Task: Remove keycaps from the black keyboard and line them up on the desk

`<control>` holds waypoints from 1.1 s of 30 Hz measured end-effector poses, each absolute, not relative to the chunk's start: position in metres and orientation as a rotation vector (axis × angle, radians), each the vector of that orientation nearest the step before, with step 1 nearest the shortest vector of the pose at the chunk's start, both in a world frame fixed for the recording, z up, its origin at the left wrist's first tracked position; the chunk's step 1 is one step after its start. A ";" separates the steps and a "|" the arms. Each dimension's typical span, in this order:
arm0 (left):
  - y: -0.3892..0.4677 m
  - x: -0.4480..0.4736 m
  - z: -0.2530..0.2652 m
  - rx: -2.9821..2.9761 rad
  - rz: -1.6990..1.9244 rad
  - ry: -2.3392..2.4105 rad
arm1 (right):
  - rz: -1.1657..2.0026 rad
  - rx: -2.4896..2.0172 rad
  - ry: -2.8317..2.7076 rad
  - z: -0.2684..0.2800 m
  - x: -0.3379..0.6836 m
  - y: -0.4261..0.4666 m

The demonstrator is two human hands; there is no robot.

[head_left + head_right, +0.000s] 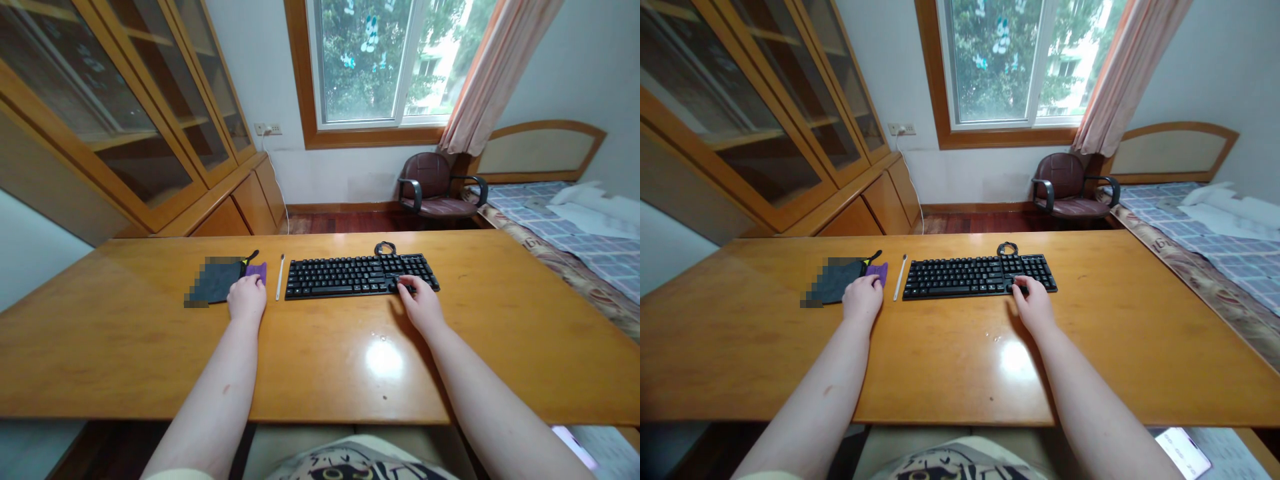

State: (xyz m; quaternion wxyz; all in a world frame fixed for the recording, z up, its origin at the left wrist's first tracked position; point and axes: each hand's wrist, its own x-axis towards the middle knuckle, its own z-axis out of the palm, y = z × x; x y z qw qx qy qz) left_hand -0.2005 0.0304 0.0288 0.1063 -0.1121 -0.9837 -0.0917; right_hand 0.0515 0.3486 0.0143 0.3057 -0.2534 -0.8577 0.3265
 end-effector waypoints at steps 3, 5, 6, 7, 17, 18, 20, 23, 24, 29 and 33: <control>0.027 -0.202 0.030 -0.222 -0.275 -2.870 | 0.861 -0.674 -2.268 0.014 0.051 0.349; 0.020 -0.204 0.033 -0.169 -0.304 -2.826 | 0.863 -0.667 -2.266 0.014 0.052 0.350; 0.014 -0.205 0.035 -0.134 -0.325 -2.792 | 0.868 -0.663 -2.265 0.014 0.052 0.350; 0.007 -0.207 0.037 -0.090 -0.346 -2.759 | 0.872 -0.661 -2.263 0.014 0.052 0.350; -0.073 -0.256 0.030 0.768 -0.457 -2.915 | 0.885 -0.684 -2.265 0.010 0.051 0.352; -0.074 -0.258 0.028 0.740 -0.488 -2.919 | 0.889 -0.688 -2.266 0.010 0.051 0.352; -0.074 -0.259 0.026 0.614 -0.629 -2.839 | 0.891 -0.693 -2.267 0.011 0.051 0.351; -0.064 -0.253 0.028 0.470 -0.953 -2.511 | 0.887 -0.686 -2.265 0.013 0.051 0.350; -0.059 -0.249 0.030 0.445 -1.051 -2.382 | 0.885 -0.682 -2.263 0.013 0.051 0.350; -0.030 -0.212 0.056 0.331 -1.302 -2.081 | 0.874 -0.677 -2.277 0.013 0.051 0.348; -0.022 -0.170 0.079 0.324 -1.592 -1.968 | 0.897 -0.679 -2.273 0.012 0.051 0.350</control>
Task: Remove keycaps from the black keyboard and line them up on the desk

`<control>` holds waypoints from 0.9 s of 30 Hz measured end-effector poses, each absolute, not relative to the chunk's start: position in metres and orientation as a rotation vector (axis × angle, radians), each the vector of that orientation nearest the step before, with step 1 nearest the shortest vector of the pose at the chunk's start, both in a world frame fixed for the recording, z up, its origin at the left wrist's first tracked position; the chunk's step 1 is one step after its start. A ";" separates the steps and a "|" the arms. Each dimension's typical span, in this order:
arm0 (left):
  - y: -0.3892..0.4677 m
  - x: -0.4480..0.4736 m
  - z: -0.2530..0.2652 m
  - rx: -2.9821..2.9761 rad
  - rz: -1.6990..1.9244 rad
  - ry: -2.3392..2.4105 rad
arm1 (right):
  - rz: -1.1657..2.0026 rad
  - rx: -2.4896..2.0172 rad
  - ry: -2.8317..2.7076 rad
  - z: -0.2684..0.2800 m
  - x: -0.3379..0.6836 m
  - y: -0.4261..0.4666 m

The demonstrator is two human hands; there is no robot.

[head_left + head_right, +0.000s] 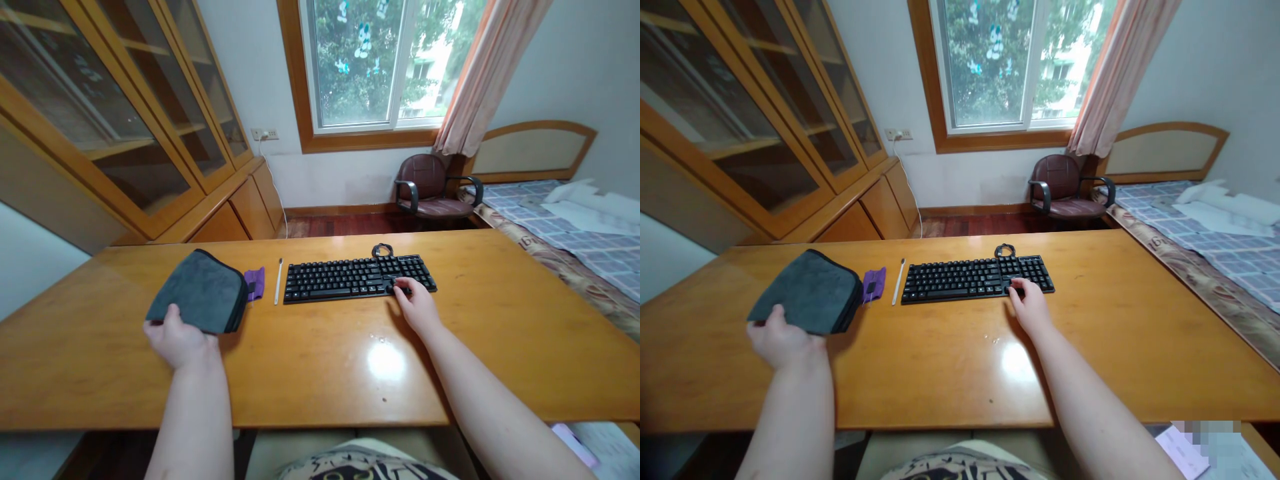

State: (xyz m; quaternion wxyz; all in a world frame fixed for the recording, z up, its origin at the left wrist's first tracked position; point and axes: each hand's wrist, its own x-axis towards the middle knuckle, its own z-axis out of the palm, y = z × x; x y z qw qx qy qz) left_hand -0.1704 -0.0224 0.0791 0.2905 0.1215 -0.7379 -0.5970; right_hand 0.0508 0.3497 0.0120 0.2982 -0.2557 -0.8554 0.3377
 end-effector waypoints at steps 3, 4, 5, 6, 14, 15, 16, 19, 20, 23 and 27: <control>-0.017 -0.137 0.084 0.204 -2.032 -2.148 | 1.046 -0.635 -2.232 0.015 0.051 0.344; -0.012 -0.124 0.083 0.087 -2.204 -2.158 | 1.170 -0.591 -2.209 0.017 0.050 0.338; -0.005 -0.111 0.080 0.015 -2.350 -2.167 | 1.344 -0.529 -2.176 0.018 0.050 0.331; 0.005 -0.098 0.075 -0.056 -2.472 -2.195 | 1.567 -0.449 -2.122 0.020 0.049 0.320; 0.095 -0.041 0.046 -0.235 -2.835 -2.218 | 2.736 -0.136 -1.368 0.021 0.042 0.224; 0.100 -0.043 0.048 -0.300 -2.753 -2.243 | 2.682 -0.207 -1.342 0.021 0.040 0.220; 0.103 -0.045 0.050 -0.347 -2.745 -2.244 | 2.626 -0.258 -1.317 0.022 0.036 0.218; 0.107 -0.050 0.060 -0.386 -2.952 -2.187 | 2.536 -0.280 -1.228 0.026 0.023 0.222; 0.106 -0.053 0.062 -0.408 -2.987 -2.179 | 2.544 -0.263 -1.209 0.028 0.019 0.223; 0.101 -0.065 0.063 -0.554 -2.679 -2.257 | 2.569 -0.244 -1.336 0.035 0.005 0.226; 0.091 -0.090 0.049 -0.675 -1.636 -2.552 | 2.000 -0.377 -1.835 0.050 -0.010 0.237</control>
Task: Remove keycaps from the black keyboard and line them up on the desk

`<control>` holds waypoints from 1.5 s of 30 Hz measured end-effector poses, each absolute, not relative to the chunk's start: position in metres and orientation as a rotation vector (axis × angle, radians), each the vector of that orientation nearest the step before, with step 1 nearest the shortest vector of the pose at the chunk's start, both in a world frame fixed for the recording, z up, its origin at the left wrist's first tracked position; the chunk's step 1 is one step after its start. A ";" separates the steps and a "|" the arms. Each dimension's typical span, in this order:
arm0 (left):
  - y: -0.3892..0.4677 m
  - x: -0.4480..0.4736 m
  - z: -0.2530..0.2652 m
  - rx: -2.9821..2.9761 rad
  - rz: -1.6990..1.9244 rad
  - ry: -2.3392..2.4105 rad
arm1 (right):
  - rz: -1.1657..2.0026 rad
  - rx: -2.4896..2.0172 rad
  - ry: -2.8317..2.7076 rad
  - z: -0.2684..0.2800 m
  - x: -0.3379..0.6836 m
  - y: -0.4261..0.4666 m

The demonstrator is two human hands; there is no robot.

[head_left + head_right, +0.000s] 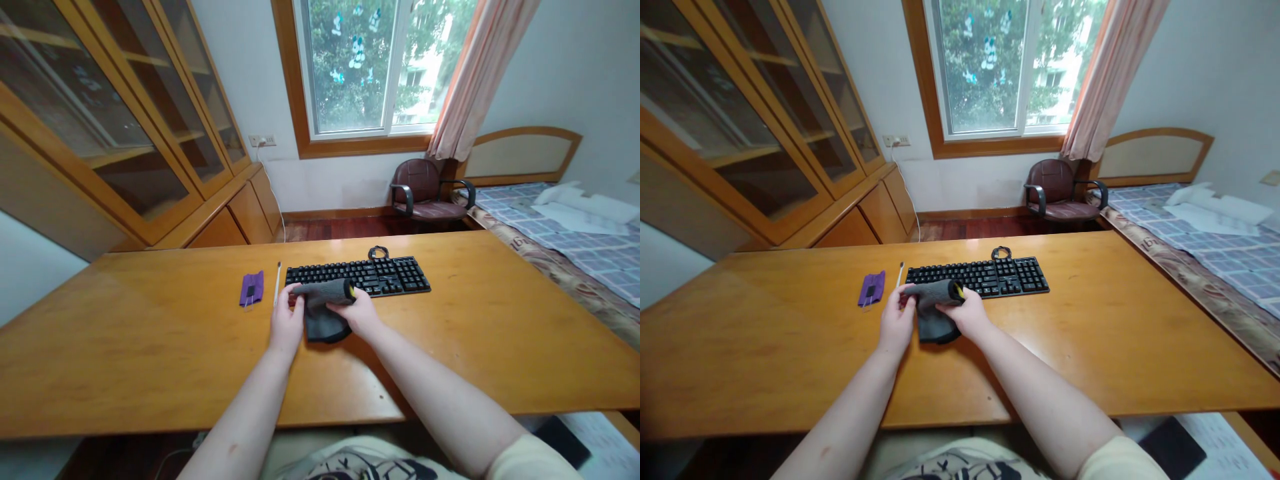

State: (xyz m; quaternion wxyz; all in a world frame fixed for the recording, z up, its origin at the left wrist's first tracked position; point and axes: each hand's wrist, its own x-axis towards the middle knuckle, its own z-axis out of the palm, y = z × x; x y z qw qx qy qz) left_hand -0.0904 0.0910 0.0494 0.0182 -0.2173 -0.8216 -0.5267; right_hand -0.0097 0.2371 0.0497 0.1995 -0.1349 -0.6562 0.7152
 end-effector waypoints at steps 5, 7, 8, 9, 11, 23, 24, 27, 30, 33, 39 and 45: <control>0.099 -0.096 0.017 -0.941 -0.547 -2.831 | 0.873 -0.137 -2.322 0.059 -0.038 0.268; 0.104 -0.092 0.007 -0.972 -0.373 -2.875 | 0.651 -0.011 -2.581 0.054 -0.050 0.273; 0.106 -0.090 0.003 -0.973 -0.320 -2.884 | 0.585 0.021 -2.702 0.050 -0.055 0.274; 0.107 -0.090 0.001 -0.975 -0.284 -2.883 | 0.538 0.026 -2.795 0.045 -0.059 0.275; 0.107 -0.090 -0.002 -0.986 -0.249 -2.859 | 0.480 0.003 -2.900 0.037 -0.061 0.276; 0.106 -0.094 -0.004 -0.981 -0.243 -2.842 | 0.108 -0.780 -2.867 0.043 0.032 0.404; 0.106 -0.094 -0.005 -0.977 -0.244 -2.839 | 0.115 -0.944 -2.849 0.047 0.042 0.417; 0.108 -0.093 -0.007 -0.962 -0.246 -2.839 | 0.075 -1.412 -2.660 0.058 0.064 0.445; 0.109 -0.091 -0.008 -0.954 -0.257 -2.845 | -0.026 -1.293 -2.498 0.063 0.065 0.443; 0.108 -0.090 -0.006 -0.959 -0.296 -2.841 | 0.065 -1.203 -2.594 0.057 0.045 0.416; 0.105 -0.104 -0.004 -0.560 -0.515 -2.837 | 0.136 -1.145 -2.724 0.041 0.001 0.362; 0.105 -0.117 -0.006 -0.504 -0.785 -2.812 | 0.233 -0.931 -2.737 0.039 -0.039 0.315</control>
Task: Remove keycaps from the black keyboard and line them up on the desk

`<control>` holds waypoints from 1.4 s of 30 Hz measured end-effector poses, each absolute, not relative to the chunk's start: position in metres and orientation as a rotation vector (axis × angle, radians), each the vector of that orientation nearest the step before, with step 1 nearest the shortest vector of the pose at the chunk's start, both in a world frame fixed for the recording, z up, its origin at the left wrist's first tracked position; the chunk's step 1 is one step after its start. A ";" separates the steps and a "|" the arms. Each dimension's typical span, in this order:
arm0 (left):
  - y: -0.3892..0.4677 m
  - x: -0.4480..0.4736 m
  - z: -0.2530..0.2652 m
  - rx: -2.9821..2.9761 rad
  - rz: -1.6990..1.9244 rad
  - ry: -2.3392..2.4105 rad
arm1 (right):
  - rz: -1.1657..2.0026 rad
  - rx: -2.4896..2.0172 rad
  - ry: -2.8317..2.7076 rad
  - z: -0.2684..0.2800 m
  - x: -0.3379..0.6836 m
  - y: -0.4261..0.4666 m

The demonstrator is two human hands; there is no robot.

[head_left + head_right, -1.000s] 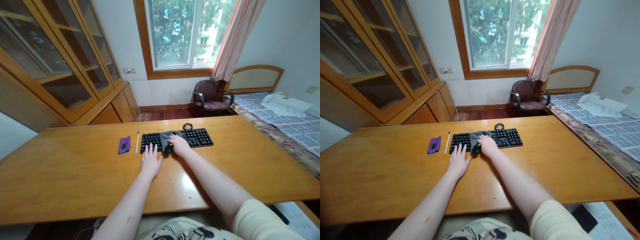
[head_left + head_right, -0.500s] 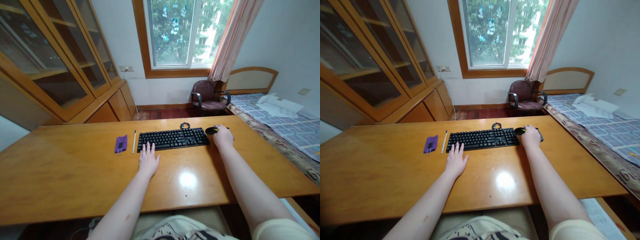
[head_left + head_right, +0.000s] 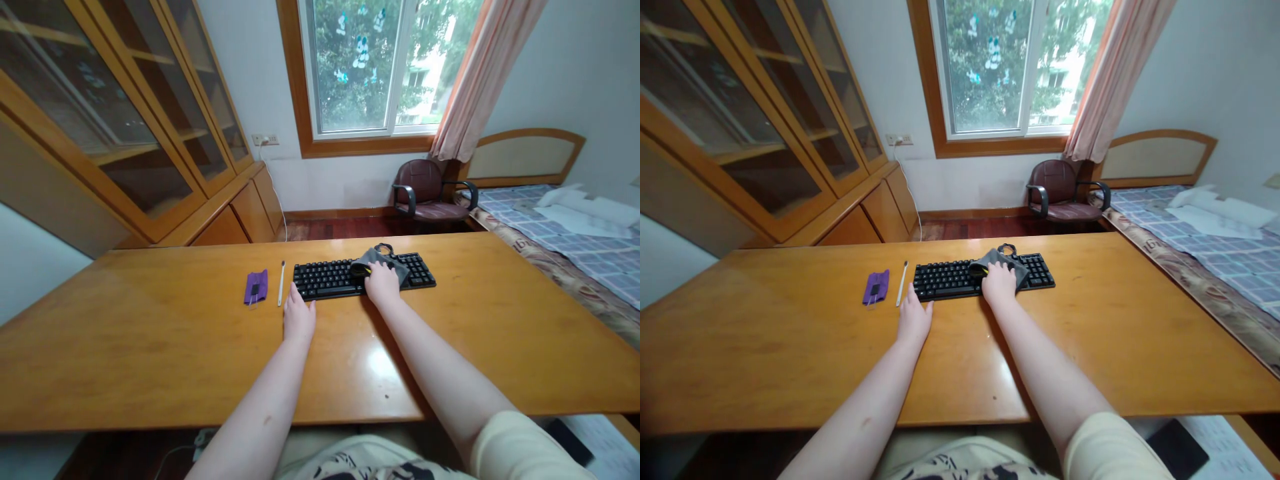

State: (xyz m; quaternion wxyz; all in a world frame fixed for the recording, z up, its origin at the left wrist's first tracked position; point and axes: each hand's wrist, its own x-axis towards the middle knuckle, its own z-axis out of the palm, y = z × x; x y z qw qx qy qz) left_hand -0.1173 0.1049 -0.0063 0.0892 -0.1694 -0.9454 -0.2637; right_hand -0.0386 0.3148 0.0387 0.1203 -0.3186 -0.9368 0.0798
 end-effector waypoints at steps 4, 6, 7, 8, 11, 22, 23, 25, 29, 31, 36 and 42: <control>0.104 -0.116 -0.002 -0.438 -0.872 -2.841 | 0.296 -0.704 -2.793 0.044 -0.072 0.268; 0.102 -0.116 0.001 -0.422 -0.892 -2.851 | 0.382 -0.503 -2.839 0.048 -0.086 0.243; 0.101 -0.117 0.002 -0.419 -0.899 -2.865 | 0.461 -0.381 -2.869 0.050 -0.092 0.231; 0.101 -0.117 0.003 -0.417 -0.904 -2.880 | 0.584 -0.250 -2.893 0.052 -0.097 0.221; 0.099 -0.118 0.006 -0.402 -0.919 -2.905 | 1.086 -0.076 -2.757 0.056 -0.107 0.201; 0.101 -0.118 -0.004 -0.436 -0.952 -2.803 | 0.873 -0.886 -2.190 0.103 -0.066 0.307; 0.102 -0.118 -0.004 -0.429 -0.927 -2.813 | 0.773 -0.925 -2.238 0.103 -0.065 0.315; 0.102 -0.117 -0.005 -0.400 -0.851 -2.835 | 0.632 -1.002 -2.377 0.096 -0.071 0.318; 0.103 -0.117 -0.007 -0.334 -0.742 -2.836 | 0.587 -0.947 -2.753 0.070 -0.096 0.282; 0.102 -0.118 -0.007 -0.332 -0.737 -2.832 | 0.685 -0.701 -2.819 0.061 -0.107 0.252; 0.100 -0.120 0.001 -0.359 -0.786 -2.844 | 1.056 -0.261 -2.853 0.058 -0.114 0.193; 0.099 -0.118 -0.001 -0.375 -0.847 -2.820 | 1.845 -0.420 -2.077 0.079 -0.082 0.232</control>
